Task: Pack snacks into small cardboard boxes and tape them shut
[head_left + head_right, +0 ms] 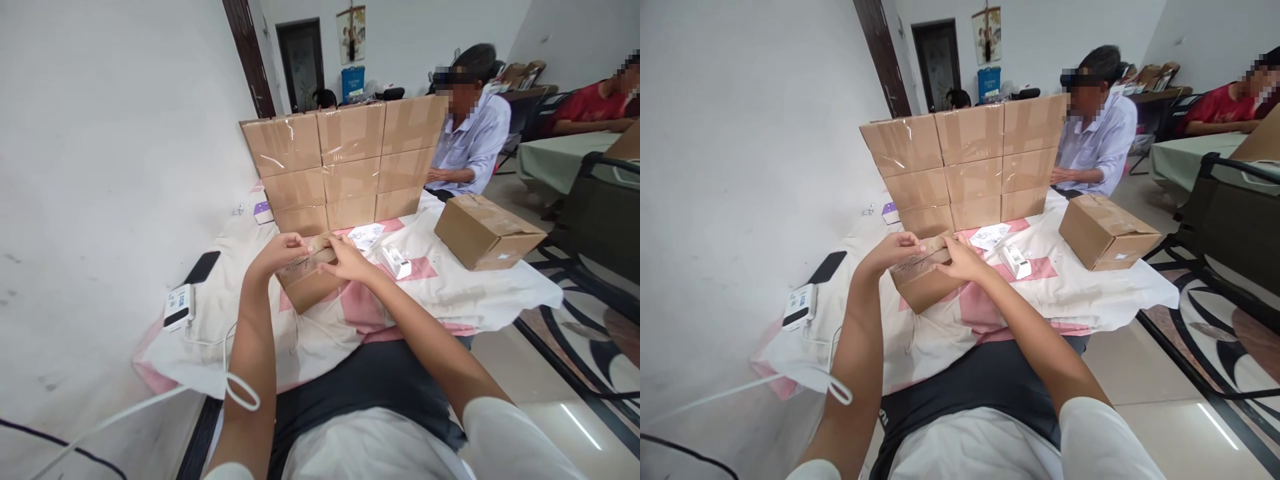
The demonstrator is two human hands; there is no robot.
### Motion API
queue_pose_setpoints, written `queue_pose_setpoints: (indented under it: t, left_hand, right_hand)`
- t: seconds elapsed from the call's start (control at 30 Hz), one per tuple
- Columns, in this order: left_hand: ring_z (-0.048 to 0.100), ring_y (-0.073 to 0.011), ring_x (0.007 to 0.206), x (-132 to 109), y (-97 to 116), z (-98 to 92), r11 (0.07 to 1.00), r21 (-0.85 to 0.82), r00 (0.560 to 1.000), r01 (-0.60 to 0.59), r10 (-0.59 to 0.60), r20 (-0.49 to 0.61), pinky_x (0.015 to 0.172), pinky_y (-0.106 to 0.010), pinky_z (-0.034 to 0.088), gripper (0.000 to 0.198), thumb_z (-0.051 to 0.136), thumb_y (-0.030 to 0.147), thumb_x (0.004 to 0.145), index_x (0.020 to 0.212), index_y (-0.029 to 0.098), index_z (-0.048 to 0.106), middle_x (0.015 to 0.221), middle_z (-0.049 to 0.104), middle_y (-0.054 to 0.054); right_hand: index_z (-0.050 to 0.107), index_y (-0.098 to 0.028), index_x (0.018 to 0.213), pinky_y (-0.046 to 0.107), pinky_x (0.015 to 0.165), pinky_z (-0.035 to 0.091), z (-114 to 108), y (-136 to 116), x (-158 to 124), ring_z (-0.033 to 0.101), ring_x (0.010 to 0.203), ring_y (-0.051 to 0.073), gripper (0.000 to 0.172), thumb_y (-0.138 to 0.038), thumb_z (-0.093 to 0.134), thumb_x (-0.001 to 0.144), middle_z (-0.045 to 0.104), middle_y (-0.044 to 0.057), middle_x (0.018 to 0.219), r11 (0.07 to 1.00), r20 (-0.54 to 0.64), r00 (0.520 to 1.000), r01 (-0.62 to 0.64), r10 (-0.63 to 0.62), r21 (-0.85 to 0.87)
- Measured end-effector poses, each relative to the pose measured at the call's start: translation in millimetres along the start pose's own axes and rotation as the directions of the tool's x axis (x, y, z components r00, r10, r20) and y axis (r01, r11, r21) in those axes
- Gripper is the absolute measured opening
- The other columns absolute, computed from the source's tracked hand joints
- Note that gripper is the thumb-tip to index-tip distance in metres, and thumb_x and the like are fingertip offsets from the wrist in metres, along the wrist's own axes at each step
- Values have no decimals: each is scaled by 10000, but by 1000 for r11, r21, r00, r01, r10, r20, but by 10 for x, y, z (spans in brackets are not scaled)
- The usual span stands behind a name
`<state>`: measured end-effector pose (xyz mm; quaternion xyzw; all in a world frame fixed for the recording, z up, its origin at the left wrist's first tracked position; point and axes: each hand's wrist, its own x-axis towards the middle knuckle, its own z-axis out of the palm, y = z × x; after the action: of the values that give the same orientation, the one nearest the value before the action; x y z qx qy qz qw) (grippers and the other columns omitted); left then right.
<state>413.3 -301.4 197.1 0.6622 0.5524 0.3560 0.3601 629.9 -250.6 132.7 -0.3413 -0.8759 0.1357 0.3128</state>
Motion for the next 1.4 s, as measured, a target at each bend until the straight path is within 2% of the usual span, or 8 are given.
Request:
queue_pose_setpoints:
  t: [0.3,0.43,0.63,0.73,0.9,1.17,1.3,1.4]
  left_hand:
    - [648,-185,710,314,-169,101,978,203,997,54,-63,39,624,-280,450,404,781,529,614,725,208,564,751,702,-24]
    - [642,-215,723,316,-155,121,909,403,994,109,-105,-31,652,-308,430,372,798,509,597,699,217,593,729,684,-11]
    - [530,-411,1288,329,-165,100,804,566,977,181,-82,-196,1025,-471,401,512,796,527,629,1040,234,712,1240,705,-132]
    - [555,-384,1282,376,-246,34,819,538,975,198,-107,-195,1061,-465,396,551,746,494,702,1190,241,703,1281,711,-118]
    - [688,-254,975,486,-428,-3,900,409,988,151,-120,-101,880,-312,498,285,625,452,789,894,235,778,1032,791,-23]
    - [651,-227,862,323,-686,-215,971,167,946,171,-114,-304,792,-306,473,261,633,443,787,802,196,716,870,759,-44]
    - [649,-222,866,85,-983,-371,977,-64,849,206,-211,-485,860,-348,484,410,509,502,887,996,140,669,885,743,-70]
    - [686,-255,882,22,-1201,-169,948,-260,841,184,-289,-458,848,-390,536,505,482,613,891,945,143,659,866,746,-95]
  right_hand:
    - [397,-173,1506,473,1065,415,-120,75,-87,461,1279,333,813,-301,745,783,594,143,1330,989,80,996,26,-38,146]
    - [452,-189,1472,472,1062,405,-62,64,-63,470,1274,324,640,-310,640,873,618,126,1316,991,55,998,-4,-4,136]
    - [523,-154,1415,502,1052,364,124,-4,-12,467,1262,358,594,-481,621,929,609,164,1373,992,-33,999,-26,22,-121]
    - [490,-161,1465,494,1037,367,149,15,5,469,1258,356,635,-501,602,941,600,158,1395,990,-3,1000,-31,31,-140]
    - [538,-143,1419,511,1047,360,147,-15,22,458,1272,371,609,-523,587,946,604,171,1388,989,-5,999,-34,33,-142]
    - [387,-215,1552,595,1205,250,134,397,-306,259,1510,386,885,-548,732,808,311,172,1644,947,-227,932,-233,283,222]
    - [228,-263,1638,494,1243,279,119,877,-332,243,1572,290,1023,-527,740,794,216,127,1714,708,116,957,-275,266,650]
    - [241,-307,1642,480,1213,347,128,1001,-205,287,1560,292,1060,-511,784,755,208,97,1726,588,330,932,-353,152,728]
